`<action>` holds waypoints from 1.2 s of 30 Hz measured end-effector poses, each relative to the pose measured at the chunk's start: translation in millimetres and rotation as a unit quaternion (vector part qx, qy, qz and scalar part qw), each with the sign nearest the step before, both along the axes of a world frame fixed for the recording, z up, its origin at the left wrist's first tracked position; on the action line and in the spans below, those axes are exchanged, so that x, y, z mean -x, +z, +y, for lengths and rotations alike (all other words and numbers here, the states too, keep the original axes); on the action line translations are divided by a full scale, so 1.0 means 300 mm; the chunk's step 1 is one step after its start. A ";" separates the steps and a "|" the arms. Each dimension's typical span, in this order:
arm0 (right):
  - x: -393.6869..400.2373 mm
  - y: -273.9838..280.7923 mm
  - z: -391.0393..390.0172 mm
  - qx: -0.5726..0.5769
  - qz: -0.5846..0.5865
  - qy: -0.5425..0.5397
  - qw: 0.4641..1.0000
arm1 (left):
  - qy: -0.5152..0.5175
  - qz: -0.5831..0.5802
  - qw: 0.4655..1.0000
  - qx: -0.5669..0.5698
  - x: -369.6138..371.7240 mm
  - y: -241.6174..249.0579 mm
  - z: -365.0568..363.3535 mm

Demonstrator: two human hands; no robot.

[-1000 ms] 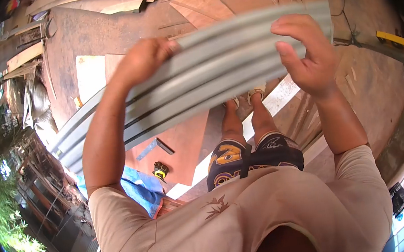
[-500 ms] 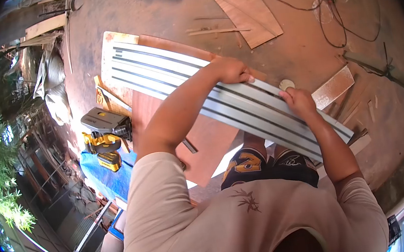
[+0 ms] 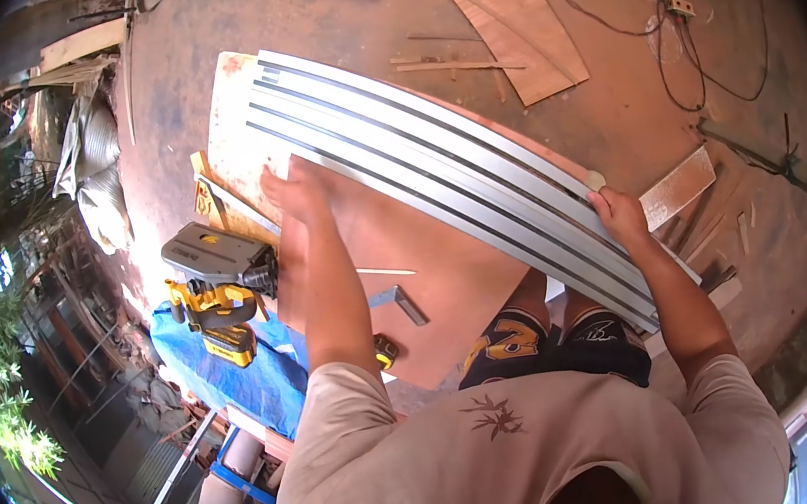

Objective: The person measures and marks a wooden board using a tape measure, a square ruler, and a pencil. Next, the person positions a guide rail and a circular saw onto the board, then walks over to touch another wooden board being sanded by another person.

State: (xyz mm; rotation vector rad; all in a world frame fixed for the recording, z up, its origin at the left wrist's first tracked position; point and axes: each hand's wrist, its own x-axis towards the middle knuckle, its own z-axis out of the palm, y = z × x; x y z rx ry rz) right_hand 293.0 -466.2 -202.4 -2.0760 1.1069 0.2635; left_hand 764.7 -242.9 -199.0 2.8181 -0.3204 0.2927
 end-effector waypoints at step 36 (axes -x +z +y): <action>-0.222 0.036 -0.080 -0.233 -0.029 -0.129 0.963 | 0.033 0.104 0.982 0.156 -0.135 -0.174 -0.057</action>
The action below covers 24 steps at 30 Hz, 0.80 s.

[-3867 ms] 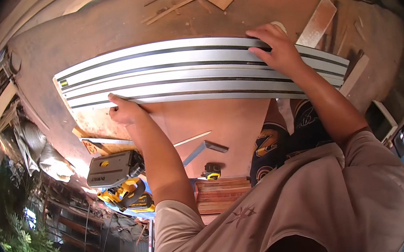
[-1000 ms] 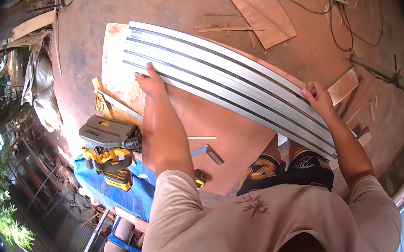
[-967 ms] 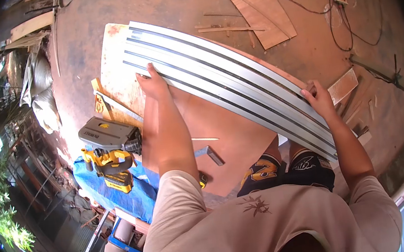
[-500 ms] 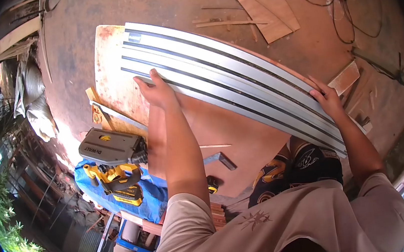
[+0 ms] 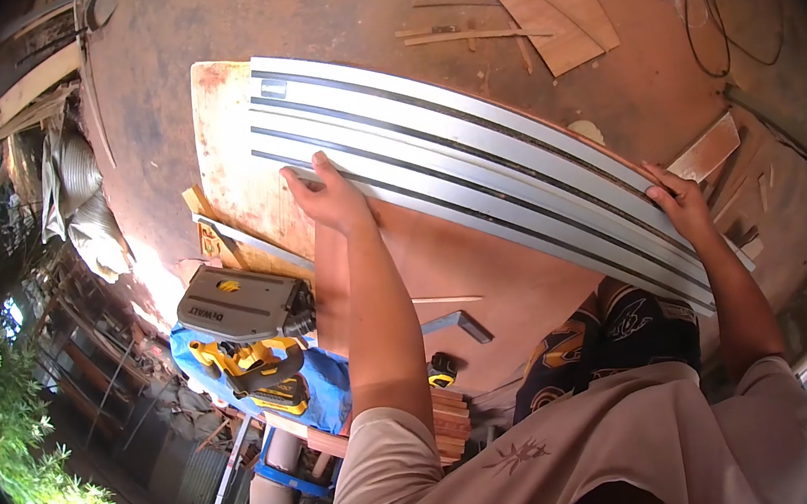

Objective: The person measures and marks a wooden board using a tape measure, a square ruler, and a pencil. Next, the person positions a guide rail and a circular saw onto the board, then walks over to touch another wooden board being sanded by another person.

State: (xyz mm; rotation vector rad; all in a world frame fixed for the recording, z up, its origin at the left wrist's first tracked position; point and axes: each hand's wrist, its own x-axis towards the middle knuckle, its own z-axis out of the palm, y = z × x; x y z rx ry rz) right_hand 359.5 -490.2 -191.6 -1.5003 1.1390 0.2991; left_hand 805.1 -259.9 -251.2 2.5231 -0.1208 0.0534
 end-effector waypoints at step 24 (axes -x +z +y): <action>-1.241 -0.186 0.045 0.110 -0.261 0.079 0.956 | 0.013 0.050 0.999 0.000 0.019 0.073 -0.055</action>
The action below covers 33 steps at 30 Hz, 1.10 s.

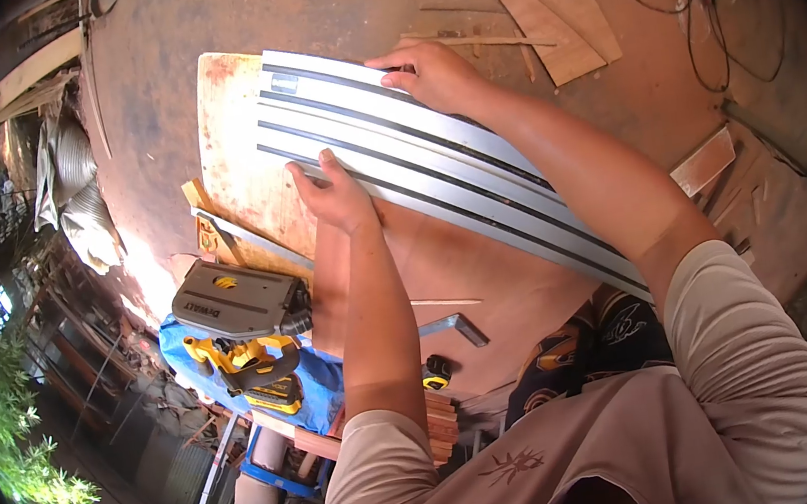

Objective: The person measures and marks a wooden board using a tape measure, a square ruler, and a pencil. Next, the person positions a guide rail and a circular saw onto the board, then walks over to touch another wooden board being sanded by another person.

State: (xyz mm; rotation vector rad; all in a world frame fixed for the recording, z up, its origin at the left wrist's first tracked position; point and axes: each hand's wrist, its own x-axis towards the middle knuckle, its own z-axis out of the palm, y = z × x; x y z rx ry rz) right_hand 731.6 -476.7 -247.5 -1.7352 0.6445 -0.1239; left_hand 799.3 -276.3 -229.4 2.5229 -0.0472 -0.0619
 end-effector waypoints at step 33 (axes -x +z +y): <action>1.303 0.223 -0.015 0.035 0.266 -0.066 0.961 | -0.024 0.002 1.000 0.001 -0.022 -0.051 0.043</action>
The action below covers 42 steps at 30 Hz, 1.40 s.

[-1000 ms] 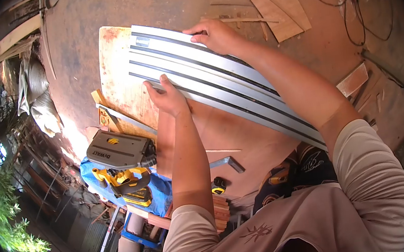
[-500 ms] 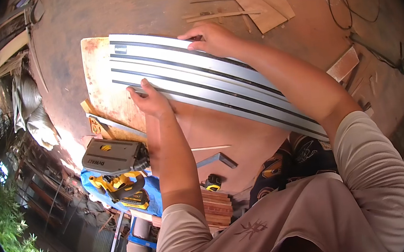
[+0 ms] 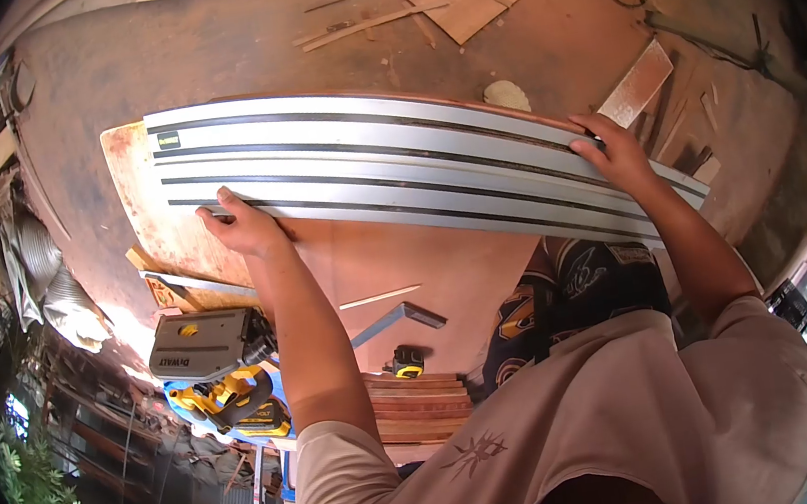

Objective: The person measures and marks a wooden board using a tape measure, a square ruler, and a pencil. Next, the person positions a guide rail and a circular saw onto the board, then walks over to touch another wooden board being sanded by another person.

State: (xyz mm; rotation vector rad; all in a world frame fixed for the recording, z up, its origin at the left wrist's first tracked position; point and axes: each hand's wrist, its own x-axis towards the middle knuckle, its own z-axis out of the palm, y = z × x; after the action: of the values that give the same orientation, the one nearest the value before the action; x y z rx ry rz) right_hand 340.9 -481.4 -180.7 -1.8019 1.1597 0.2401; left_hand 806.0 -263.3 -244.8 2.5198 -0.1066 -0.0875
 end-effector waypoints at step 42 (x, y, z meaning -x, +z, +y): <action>0.129 -0.045 -0.039 -0.179 -0.077 -0.131 0.972 | -0.025 -0.032 0.999 -0.010 0.014 0.020 -0.022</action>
State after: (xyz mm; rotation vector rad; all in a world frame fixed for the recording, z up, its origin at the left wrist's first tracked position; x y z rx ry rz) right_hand 302.2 -493.1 -194.2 -1.3156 1.1459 0.1397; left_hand 801.9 -269.9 -238.9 2.5413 -0.1967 -0.0278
